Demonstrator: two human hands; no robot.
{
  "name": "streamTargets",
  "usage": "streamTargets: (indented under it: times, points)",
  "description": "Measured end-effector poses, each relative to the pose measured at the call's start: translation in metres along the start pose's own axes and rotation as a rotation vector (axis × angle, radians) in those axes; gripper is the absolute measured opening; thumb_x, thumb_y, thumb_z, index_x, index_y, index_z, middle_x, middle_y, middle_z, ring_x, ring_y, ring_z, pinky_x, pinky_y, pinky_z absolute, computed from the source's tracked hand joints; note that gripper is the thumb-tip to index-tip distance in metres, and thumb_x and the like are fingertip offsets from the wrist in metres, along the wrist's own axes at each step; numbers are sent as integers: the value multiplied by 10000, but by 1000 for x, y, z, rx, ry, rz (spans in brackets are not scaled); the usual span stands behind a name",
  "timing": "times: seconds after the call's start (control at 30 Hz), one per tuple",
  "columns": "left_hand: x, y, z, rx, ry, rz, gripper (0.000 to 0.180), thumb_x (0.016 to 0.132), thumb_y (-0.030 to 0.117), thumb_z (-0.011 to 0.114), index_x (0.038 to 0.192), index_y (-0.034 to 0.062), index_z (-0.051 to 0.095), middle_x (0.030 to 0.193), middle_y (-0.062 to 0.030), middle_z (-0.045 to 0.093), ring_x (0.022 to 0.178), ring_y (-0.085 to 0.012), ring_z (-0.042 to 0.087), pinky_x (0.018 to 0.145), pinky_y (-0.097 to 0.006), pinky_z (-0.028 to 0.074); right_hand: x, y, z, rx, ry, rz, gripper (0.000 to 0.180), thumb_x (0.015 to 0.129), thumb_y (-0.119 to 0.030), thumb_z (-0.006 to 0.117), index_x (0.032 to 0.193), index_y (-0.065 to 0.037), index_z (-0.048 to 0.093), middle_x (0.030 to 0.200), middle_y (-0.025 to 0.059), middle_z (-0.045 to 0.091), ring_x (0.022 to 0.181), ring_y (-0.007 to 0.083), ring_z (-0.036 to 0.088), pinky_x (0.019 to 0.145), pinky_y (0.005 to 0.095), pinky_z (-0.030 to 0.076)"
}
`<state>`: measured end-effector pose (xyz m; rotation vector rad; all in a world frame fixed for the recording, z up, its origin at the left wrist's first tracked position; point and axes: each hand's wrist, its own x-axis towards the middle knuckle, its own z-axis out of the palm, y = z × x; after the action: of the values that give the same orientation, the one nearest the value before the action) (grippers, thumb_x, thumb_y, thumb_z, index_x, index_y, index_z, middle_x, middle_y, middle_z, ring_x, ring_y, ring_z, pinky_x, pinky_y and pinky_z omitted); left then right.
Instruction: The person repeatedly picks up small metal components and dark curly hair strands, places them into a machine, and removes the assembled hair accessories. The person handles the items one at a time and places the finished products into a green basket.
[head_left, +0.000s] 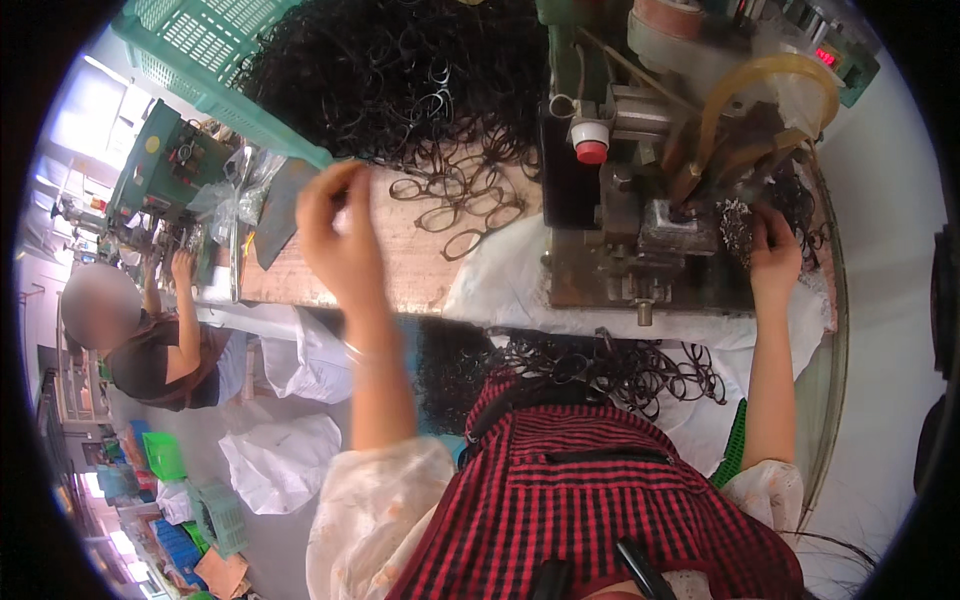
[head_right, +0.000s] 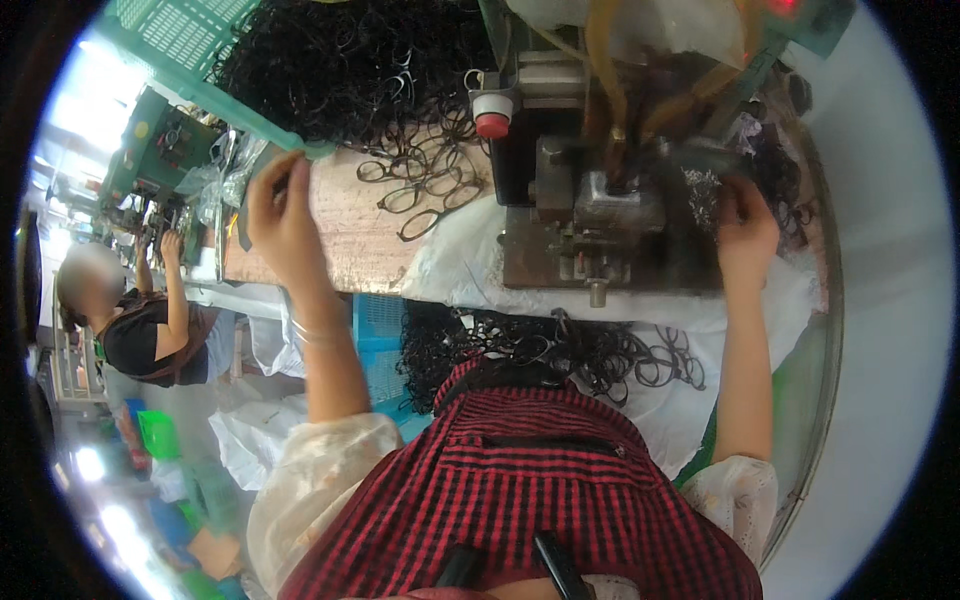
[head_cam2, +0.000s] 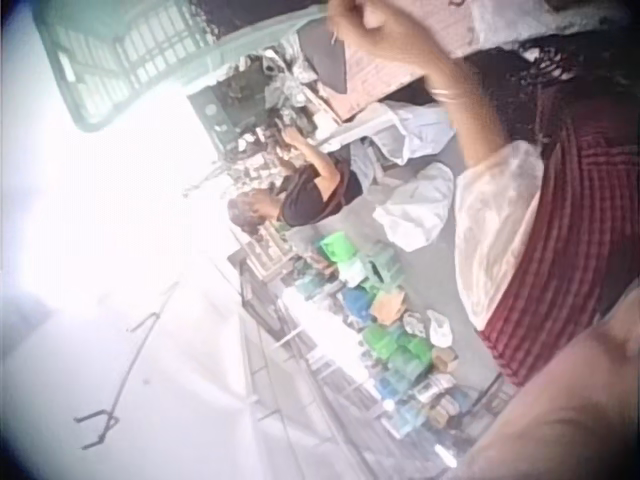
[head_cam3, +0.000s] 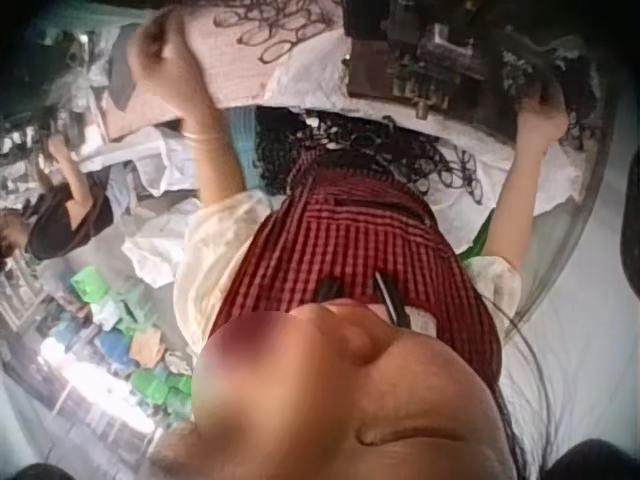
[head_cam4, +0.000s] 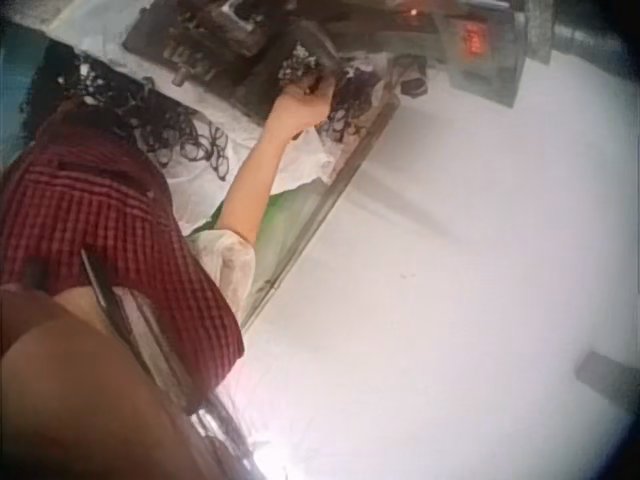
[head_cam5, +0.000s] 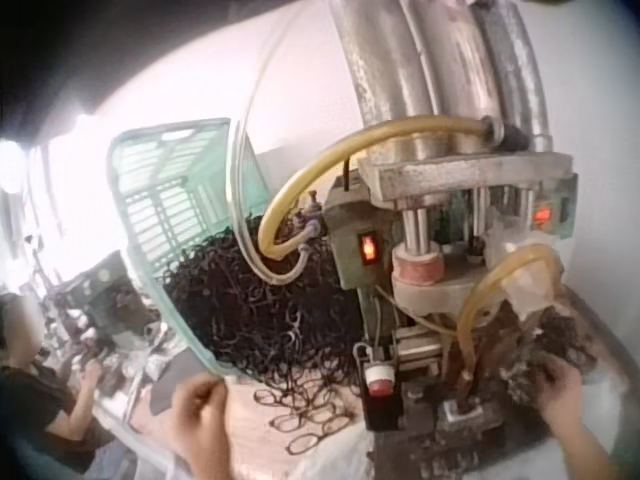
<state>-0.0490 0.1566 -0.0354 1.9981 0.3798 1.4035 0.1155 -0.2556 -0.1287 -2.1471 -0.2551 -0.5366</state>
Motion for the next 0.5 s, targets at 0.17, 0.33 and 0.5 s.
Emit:
streamTargets:
  times: [0.17, 0.33, 0.5]
  points:
    - [25, -102, 9, 466, -413, 49, 81, 767, 145, 732, 842, 127, 758, 838, -72, 644, 719, -243, 631, 649, -332, 492, 3, -27, 6, 18, -58, -11, 189, 892, -93, 619, 1067, -46, 673, 926, 138, 707, 814, 180, 653, 753, 295, 481]
    - [-20, -188, 54, 748, -496, 11, 255, 793, 211, 698, 1047, 212, 722, 841, -107, 689, 738, -269, 651, 655, -368, 511, 3, -27, 15, 30, -97, 98, 205, 878, -143, 638, 1043, -27, 677, 945, 130, 707, 815, 198, 658, 759, 301, 480]
    - [-21, -140, 27, -155, -260, -244, 316, 916, 126, 546, 1212, 63, 640, 971, -93, 691, 811, -170, 643, 693, -306, 516, -44, -33, -42, -43, -71, 202, 159, 867, -96, 648, 1008, -22, 656, 926, 105, 703, 836, 155, 652, 767, 278, 489]
